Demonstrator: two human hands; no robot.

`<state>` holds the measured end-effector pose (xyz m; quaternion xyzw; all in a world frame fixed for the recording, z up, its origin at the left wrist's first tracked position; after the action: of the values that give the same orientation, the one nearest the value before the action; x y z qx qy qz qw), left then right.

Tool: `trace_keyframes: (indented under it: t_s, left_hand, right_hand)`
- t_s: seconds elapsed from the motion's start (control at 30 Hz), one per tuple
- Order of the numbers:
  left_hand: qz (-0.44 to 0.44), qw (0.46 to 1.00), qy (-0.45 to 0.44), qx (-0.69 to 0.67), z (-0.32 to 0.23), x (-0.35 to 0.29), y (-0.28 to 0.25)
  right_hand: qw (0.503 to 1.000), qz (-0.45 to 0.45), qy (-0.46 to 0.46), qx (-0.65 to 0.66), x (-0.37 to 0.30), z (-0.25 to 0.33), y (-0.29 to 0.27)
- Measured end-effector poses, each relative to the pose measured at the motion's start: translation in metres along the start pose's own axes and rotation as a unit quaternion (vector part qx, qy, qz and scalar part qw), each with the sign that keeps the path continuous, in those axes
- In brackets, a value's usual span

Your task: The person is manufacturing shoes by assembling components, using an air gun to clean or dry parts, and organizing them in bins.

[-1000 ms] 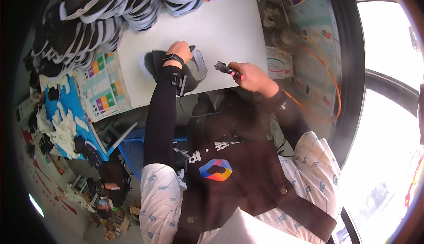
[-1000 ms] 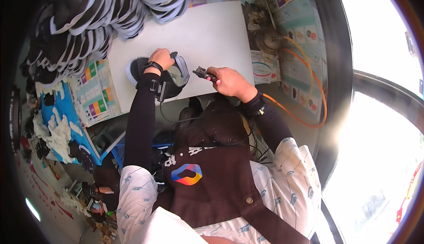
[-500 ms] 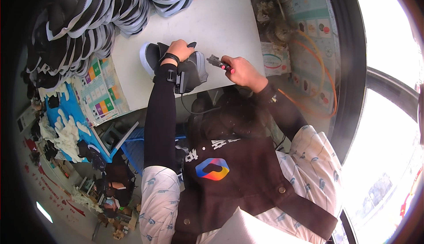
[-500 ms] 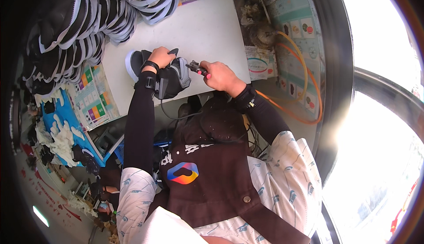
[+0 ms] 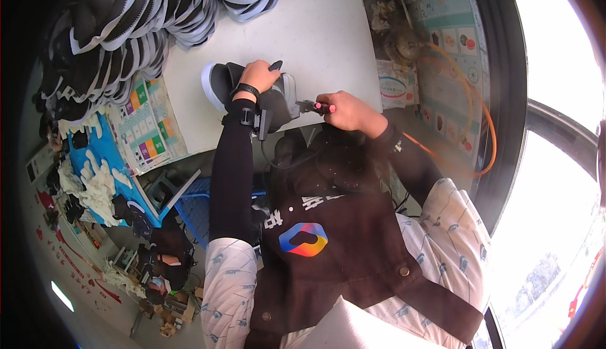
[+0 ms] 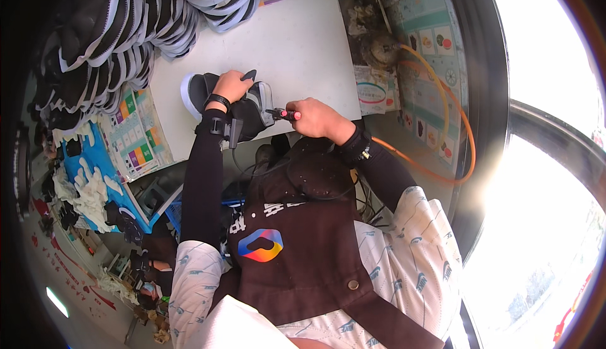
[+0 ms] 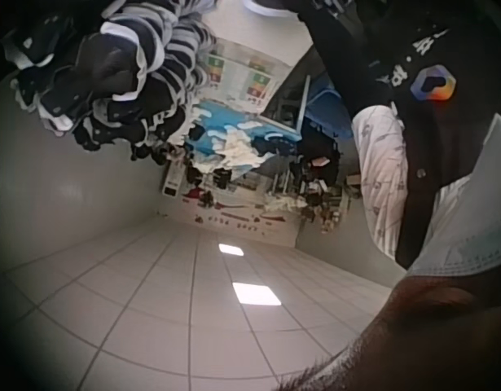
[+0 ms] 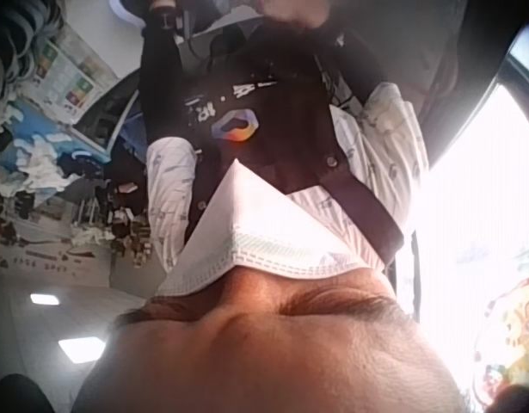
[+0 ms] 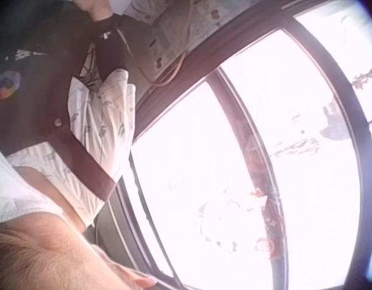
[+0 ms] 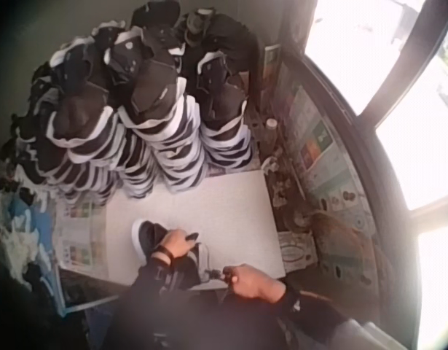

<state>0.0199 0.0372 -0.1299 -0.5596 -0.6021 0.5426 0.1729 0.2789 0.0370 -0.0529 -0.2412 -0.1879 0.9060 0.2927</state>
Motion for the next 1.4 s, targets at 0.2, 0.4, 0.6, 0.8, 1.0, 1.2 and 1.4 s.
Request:
trace_keyframes:
  t_s: [0.2,0.4,0.6,0.8,1.0,1.2,1.4]
  left_hand:
    - [-0.154,0.985,0.043,0.071,0.005,-0.045,-0.044]
    - [-0.339,0.917,0.060,0.202,-0.012,-0.117,-0.135]
    - [-0.285,0.951,0.117,0.028,-0.030,-0.067,-0.023]
    - [-0.254,0.948,0.137,-0.134,-0.060,-0.041,-0.020]
    - [-0.227,0.955,0.132,-0.141,-0.054,-0.043,-0.020]
    - [-0.242,0.946,0.135,-0.167,-0.043,-0.068,-0.014]
    - [-0.255,0.944,0.120,-0.170,-0.027,-0.084,-0.008]
  right_hand:
    - [0.988,-0.021,0.081,0.129,-0.012,0.008,-0.028]
    - [0.953,-0.073,0.101,0.276,-0.025,0.004,-0.049]
    - [0.992,-0.108,0.032,0.053,-0.020,0.010,-0.035]
    - [0.986,-0.156,0.062,0.002,-0.012,-0.020,-0.019]
    - [0.980,-0.196,0.036,0.004,0.015,-0.036,-0.013]
    - [0.990,-0.137,0.022,-0.008,0.024,-0.042,-0.009]
    - [0.986,-0.158,0.058,0.007,0.027,-0.041,-0.015]
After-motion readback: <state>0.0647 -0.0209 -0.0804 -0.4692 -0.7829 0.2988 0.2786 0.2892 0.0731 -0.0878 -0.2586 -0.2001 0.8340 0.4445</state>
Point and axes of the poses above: each hand's wrist, its own x-axis towards the middle knuckle, its own y-axis out of the palm, z = x × y, the point moved 4 cm from there along x, towards the middle knuckle, and after that the axes turned 13 degrees about -z, right-handed, at the moved point
